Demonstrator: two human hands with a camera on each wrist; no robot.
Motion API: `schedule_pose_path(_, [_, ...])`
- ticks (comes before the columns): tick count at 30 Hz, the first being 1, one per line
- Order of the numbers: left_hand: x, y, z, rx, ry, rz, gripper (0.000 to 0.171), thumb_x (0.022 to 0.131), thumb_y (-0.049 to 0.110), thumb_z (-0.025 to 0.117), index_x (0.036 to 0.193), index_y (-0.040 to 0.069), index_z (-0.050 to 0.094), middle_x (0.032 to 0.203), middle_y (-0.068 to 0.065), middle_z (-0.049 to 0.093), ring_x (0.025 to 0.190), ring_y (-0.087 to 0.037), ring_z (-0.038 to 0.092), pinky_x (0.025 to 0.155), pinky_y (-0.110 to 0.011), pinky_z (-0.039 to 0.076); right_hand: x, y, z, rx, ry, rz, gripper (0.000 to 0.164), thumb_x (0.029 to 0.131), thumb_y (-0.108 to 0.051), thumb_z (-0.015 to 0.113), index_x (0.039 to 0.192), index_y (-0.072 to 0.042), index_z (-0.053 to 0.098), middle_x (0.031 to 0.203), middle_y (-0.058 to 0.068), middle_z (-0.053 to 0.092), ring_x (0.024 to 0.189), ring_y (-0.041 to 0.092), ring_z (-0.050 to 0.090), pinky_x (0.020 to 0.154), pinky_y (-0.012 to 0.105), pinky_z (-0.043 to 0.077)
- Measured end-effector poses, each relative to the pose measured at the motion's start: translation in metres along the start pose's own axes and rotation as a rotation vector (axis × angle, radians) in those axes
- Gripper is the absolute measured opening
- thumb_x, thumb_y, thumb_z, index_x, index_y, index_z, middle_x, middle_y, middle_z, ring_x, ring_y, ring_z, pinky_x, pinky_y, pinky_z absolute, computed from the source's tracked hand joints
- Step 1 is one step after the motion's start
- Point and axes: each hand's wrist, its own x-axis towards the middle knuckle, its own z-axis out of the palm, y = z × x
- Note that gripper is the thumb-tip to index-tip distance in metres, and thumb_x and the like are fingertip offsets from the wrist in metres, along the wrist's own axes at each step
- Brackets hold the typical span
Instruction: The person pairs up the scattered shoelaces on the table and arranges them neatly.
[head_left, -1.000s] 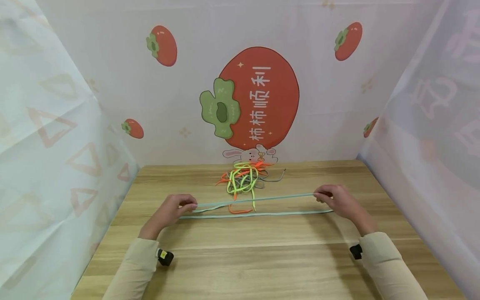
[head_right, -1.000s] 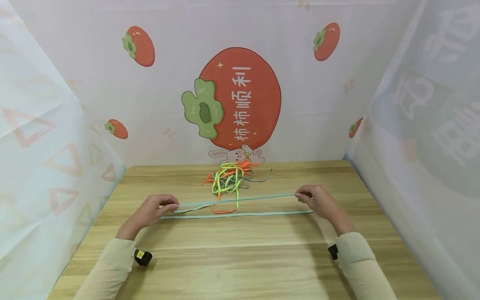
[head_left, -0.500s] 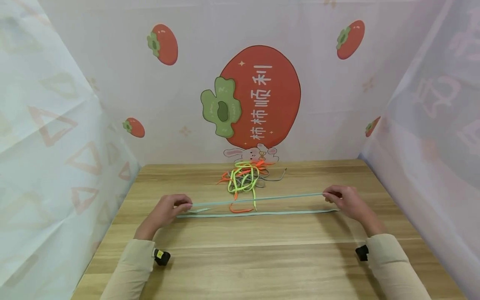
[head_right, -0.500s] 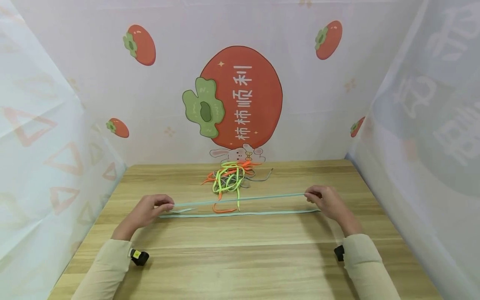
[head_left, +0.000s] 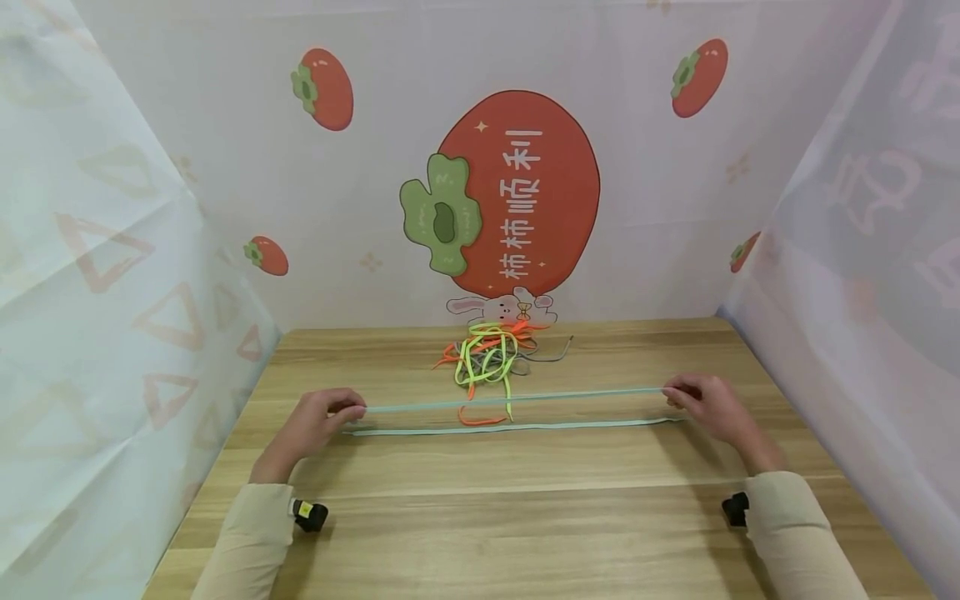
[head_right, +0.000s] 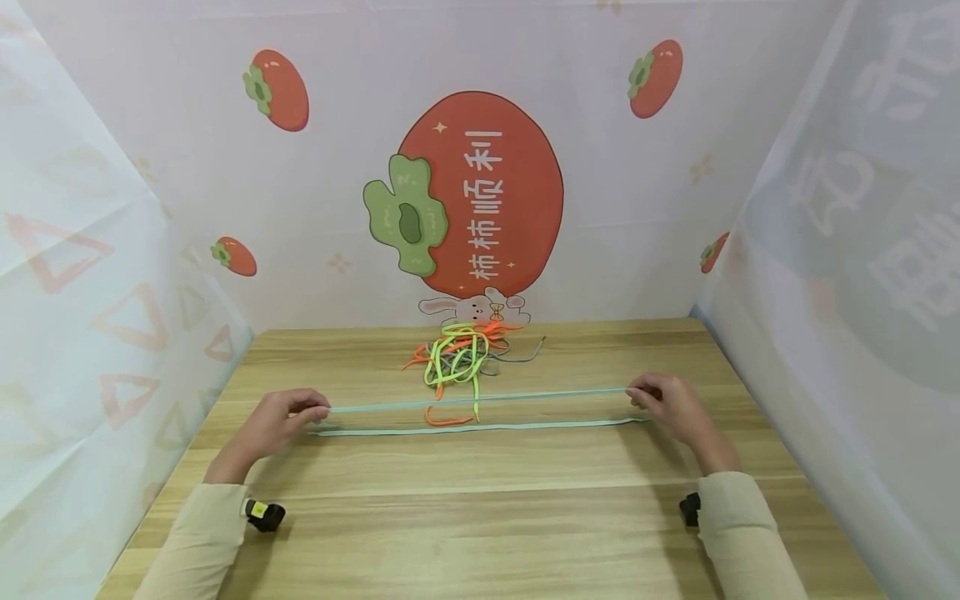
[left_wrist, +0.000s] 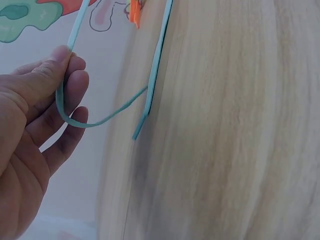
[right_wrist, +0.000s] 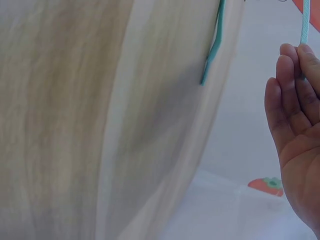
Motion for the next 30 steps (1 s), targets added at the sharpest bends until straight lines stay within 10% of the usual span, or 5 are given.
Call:
schedule_pose_path(13, [-0.019,-0.016,-0.008,0.068,0.000,-0.047,0.007,0.100,0.015,0.074,0.098,0.011,0.080,0.096,0.004,0.078,0.090,0.000,0.068,0.082,-0.026,0.059,-0.016,0.023,-0.008,0.005,0.055,0.033,0.007,0.097,0.001,0.073,0.091,-0.002,0.076,0.073,-0.002,0.069,0.068,-0.006,0.055,0.059,0.016,0.045])
schedule_pose_path(30, [-0.042,-0.026,-0.023,0.085,-0.052,-0.142,0.007,0.100,0.021,0.075,0.098,0.017,0.080,0.097,0.005,0.079,0.087,0.003,0.064,0.077,-0.023,0.055,-0.032,0.027,-0.019,0.003,-0.116,0.233,0.015,0.103,-0.016,0.070,0.095,-0.007,0.078,0.076,-0.002,0.069,0.066,-0.002,0.051,0.059,0.023,0.045])
